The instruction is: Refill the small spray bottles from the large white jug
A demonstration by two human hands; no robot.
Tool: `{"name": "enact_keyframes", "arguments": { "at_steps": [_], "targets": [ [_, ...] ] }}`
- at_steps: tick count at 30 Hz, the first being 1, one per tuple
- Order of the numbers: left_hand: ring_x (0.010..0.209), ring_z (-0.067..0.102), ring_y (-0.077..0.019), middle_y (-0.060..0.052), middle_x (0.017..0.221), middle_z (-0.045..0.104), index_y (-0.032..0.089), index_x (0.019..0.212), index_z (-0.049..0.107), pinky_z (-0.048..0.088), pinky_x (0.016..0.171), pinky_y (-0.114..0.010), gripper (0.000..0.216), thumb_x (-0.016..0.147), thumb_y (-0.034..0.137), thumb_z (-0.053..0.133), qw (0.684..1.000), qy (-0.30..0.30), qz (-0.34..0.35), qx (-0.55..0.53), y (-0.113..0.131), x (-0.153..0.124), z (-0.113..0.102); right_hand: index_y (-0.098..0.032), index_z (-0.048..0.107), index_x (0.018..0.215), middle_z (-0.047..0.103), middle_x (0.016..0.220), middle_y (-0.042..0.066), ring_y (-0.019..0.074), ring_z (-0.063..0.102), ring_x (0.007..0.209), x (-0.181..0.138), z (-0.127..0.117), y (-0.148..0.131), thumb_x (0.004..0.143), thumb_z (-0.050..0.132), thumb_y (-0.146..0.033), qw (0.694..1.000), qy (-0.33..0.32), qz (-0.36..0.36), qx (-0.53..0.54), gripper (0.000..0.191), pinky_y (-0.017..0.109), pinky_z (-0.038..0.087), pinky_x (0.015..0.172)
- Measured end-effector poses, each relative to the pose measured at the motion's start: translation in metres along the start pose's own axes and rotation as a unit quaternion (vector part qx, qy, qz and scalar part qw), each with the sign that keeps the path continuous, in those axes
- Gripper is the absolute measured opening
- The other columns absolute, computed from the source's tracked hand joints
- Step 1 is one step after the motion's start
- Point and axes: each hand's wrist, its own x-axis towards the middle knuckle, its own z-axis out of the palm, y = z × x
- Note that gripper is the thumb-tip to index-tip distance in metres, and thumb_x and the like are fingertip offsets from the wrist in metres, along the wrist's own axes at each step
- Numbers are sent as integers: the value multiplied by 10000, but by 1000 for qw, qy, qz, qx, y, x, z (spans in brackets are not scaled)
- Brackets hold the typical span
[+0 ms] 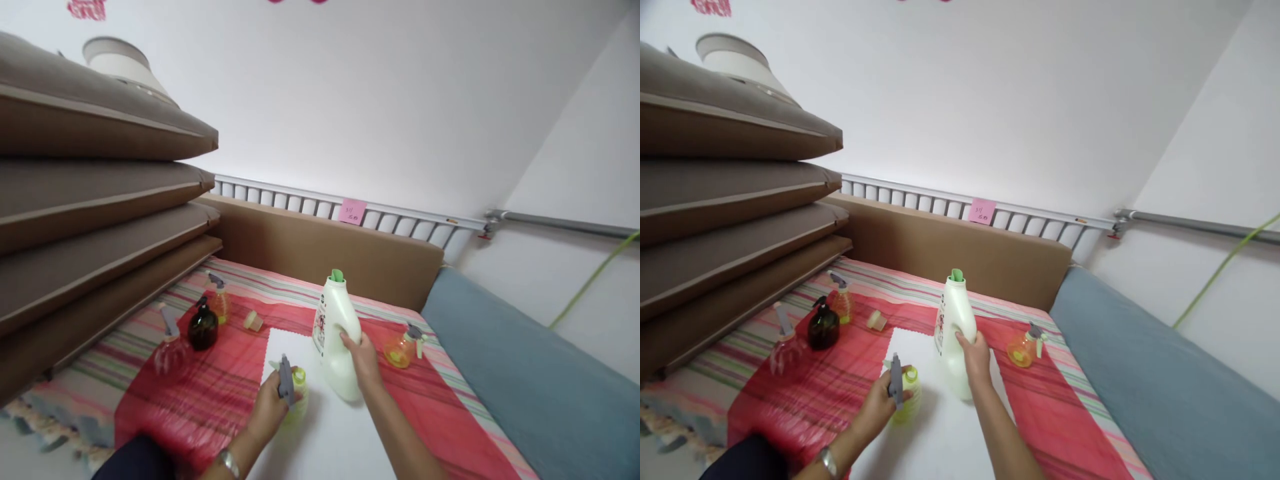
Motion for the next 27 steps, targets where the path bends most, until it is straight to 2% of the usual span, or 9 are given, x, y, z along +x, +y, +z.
{"name": "enact_keyframes", "arguments": {
  "at_steps": [3,7,10,13,17,21,27],
  "targets": [
    [640,563,-172,-30,781,654,164,1070,656,439,599,-274,467,613,245,712,1000,-5,-2,-10,0,-1,0,-168,587,816,678,715,43,217,630,626,-13,-43,-19,663,609,-493,998,-40,-13,-47,359,282,448,545],
    [682,584,-189,-48,818,670,156,1058,663,455,643,-289,458,615,261,714,1000,-3,6,0,0,0,-1,-185,607,774,611,584,-9,179,570,527,-34,-101,-45,688,599,-495,988,-89,-32,-120,322,263,407,496],
    [765,607,-215,-56,867,675,168,1062,660,464,694,-302,464,612,266,715,1000,-4,9,-4,0,1,-1,-199,632,837,662,679,14,185,584,553,-51,-133,-55,728,548,-515,967,-148,-45,-201,345,271,424,504],
    [747,600,-214,-50,846,669,172,1062,662,456,689,-304,469,606,268,718,1000,-3,16,5,0,0,-1,-218,648,883,702,824,39,205,614,608,-68,-154,-55,739,532,-541,943,-206,-42,-257,373,286,457,530],
    [709,571,-195,-39,829,661,176,1073,662,436,687,-299,465,623,279,712,999,-4,28,24,1,-1,-2,-242,670,902,715,900,47,239,646,738,-84,-163,-51,729,568,-549,920,-238,-68,-305,367,308,489,645],
    [720,564,-194,-34,824,662,178,1077,662,429,694,-292,457,635,285,704,999,-11,36,35,2,-1,-3,-272,677,928,712,963,36,261,641,888,-88,-159,-50,711,614,-529,905,-242,-106,-332,342,329,477,759],
    [753,592,-203,-44,894,669,185,1082,660,443,716,-295,456,639,290,703,998,-11,43,39,4,-2,-2,-284,647,868,710,897,46,283,644,834,-79,-148,-51,712,608,-564,874,-255,-126,-394,323,353,449,745]
  ]
}}
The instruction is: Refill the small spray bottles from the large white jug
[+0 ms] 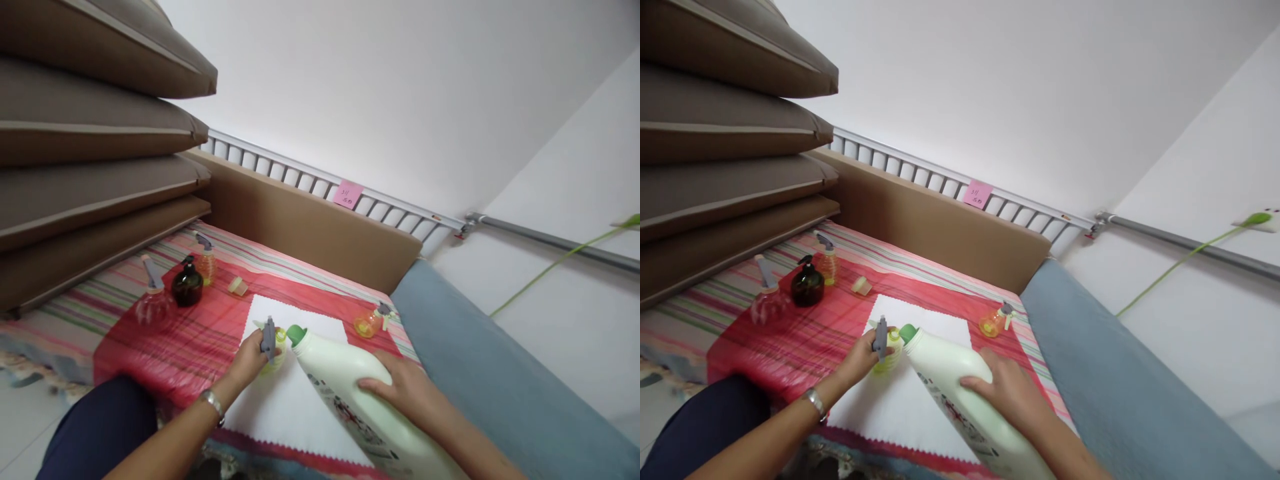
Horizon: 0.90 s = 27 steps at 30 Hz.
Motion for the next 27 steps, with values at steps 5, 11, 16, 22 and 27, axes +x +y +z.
{"name": "enact_keyframes", "arguments": {
  "at_steps": [5,11,16,22,27],
  "targets": [
    [747,601,-201,-40,875,669,197,1080,661,450,717,-292,445,647,293,701,1000,-2,5,4,-1,0,1,-273,621,857,704,927,52,286,634,866,7,-3,-6,731,604,-553,999,-24,-3,-49,308,347,433,732],
    [778,597,-202,-55,925,659,179,1103,643,445,729,-288,463,661,301,701,1000,-13,6,21,-5,1,3,-241,614,951,701,970,70,274,633,899,8,-21,-23,772,563,-534,996,-60,-10,-71,347,327,440,732],
    [795,600,-204,-60,935,661,172,1113,636,445,739,-288,454,676,278,694,999,-20,5,36,-6,1,2,-227,611,932,698,933,70,256,633,856,13,-31,-30,781,555,-526,992,-68,-31,-99,340,301,439,716],
    [800,603,-201,-62,942,658,166,1122,628,446,740,-283,451,684,258,684,998,-26,4,49,-3,0,2,-213,598,977,691,961,99,278,631,873,17,-37,-34,775,561,-531,988,-75,-31,-132,379,309,441,700],
    [804,601,-206,-67,933,654,158,1127,625,446,744,-290,454,688,260,680,998,-26,3,55,1,-1,2,-197,576,1055,685,975,114,293,629,882,17,-39,-33,790,552,-521,985,-79,-43,-147,419,342,446,710]
  ]
}}
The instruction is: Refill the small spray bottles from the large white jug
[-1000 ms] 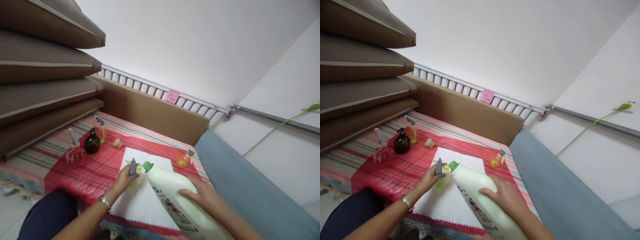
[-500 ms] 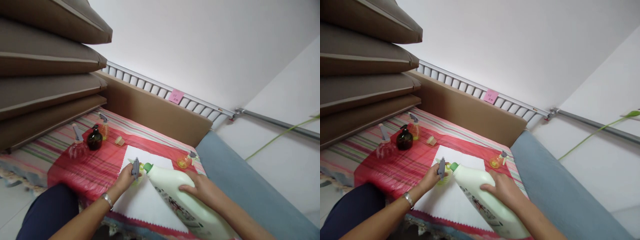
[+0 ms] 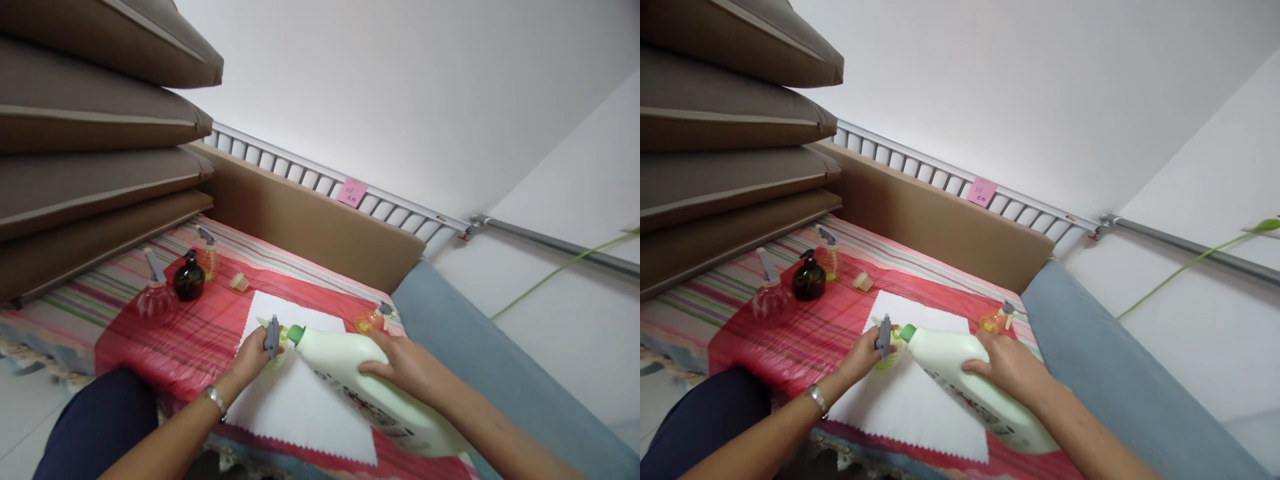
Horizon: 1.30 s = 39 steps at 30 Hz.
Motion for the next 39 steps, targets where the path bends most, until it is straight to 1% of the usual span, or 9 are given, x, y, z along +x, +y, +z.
{"name": "enact_keyframes", "arguments": {
  "at_steps": [7,10,17,22,28,33,39],
  "targets": [
    [815,602,-211,-68,937,653,164,1121,631,446,749,-290,459,680,276,690,1000,3,3,4,-3,2,1,-197,578,938,685,962,108,286,636,854,3,-6,0,794,560,-515,999,6,-25,-39,350,329,438,678],
    [799,599,-204,-62,933,655,170,1122,631,444,739,-283,463,677,280,693,1000,3,4,4,-2,2,1,-199,572,899,689,935,104,289,641,829,4,-11,-3,797,554,-525,998,2,-24,-59,341,327,427,650],
    [778,591,-199,-59,913,653,171,1123,632,440,714,-275,461,677,274,688,1000,6,1,4,-3,2,1,-205,559,880,687,916,102,292,642,831,8,-14,-5,791,558,-542,997,-2,-22,-71,349,331,431,658],
    [793,593,-199,-49,915,655,186,1118,638,444,726,-274,461,673,292,695,1000,6,3,3,-6,2,2,-204,555,868,684,924,101,286,641,836,8,-18,-8,792,571,-513,996,1,-27,-81,319,326,435,666],
    [821,594,-205,-47,909,651,181,1119,637,445,755,-283,460,671,272,693,1000,4,3,7,-4,2,1,-203,557,869,691,874,86,274,646,773,9,-22,-10,794,571,-520,993,9,-39,-107,326,314,416,615],
    [813,594,-207,-52,899,646,181,1109,643,443,750,-283,439,681,270,690,1000,4,2,14,-3,2,1,-208,561,870,693,877,77,264,644,775,10,-24,-9,799,567,-522,993,14,-56,-105,323,305,403,608],
    [830,595,-205,-50,933,653,190,1112,641,435,759,-274,437,680,240,691,1000,4,4,20,-1,2,1,-207,566,869,693,863,79,265,644,765,12,-23,-8,794,573,-532,991,17,-59,-116,334,301,390,598]
  ]
}}
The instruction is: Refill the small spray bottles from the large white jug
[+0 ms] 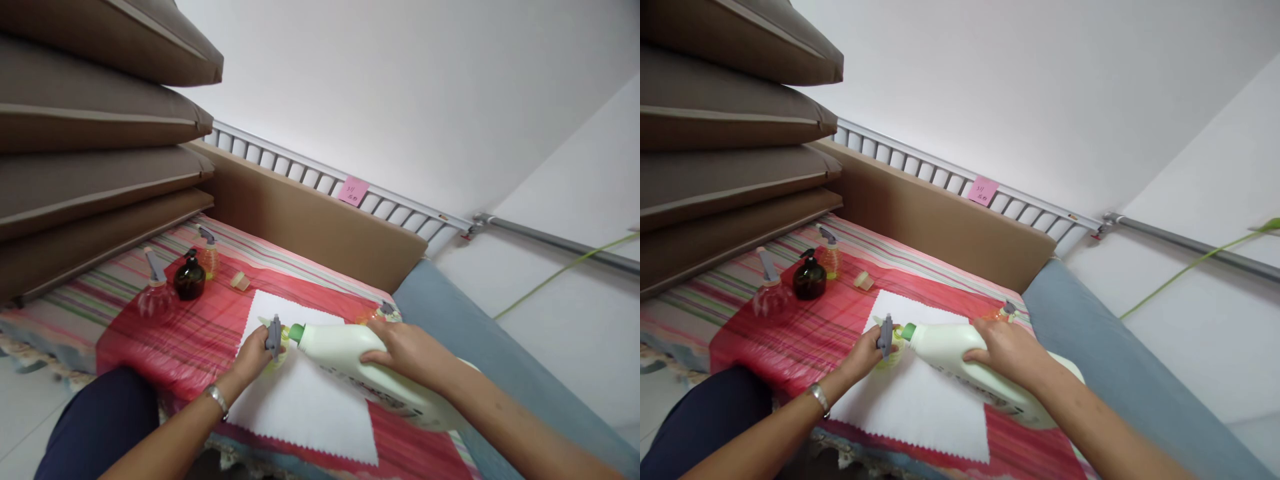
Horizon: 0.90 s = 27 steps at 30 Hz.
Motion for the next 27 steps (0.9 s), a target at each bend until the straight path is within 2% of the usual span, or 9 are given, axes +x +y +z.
{"name": "enact_keyframes", "arguments": {
  "at_steps": [9,18,27],
  "targets": [
    [785,590,-193,-50,913,650,176,1112,634,436,735,-285,443,676,226,697,1000,2,-6,11,0,0,1,-207,557,871,691,864,83,270,647,775,2,-4,1,781,600,-521,1000,-3,3,-10,330,301,401,604],
    [848,598,-201,-45,936,652,184,1100,640,444,788,-294,423,681,227,684,1000,-2,-2,2,2,0,1,-209,567,881,697,883,90,277,647,796,2,-8,-2,779,601,-516,1000,-10,8,-4,325,310,418,619],
    [766,582,-186,-36,873,639,184,1107,641,437,729,-281,436,679,245,692,1000,0,-6,9,1,1,1,-205,571,872,694,864,90,279,647,780,4,-8,-1,778,598,-529,1000,-7,4,-13,338,307,412,605]
  ]
}}
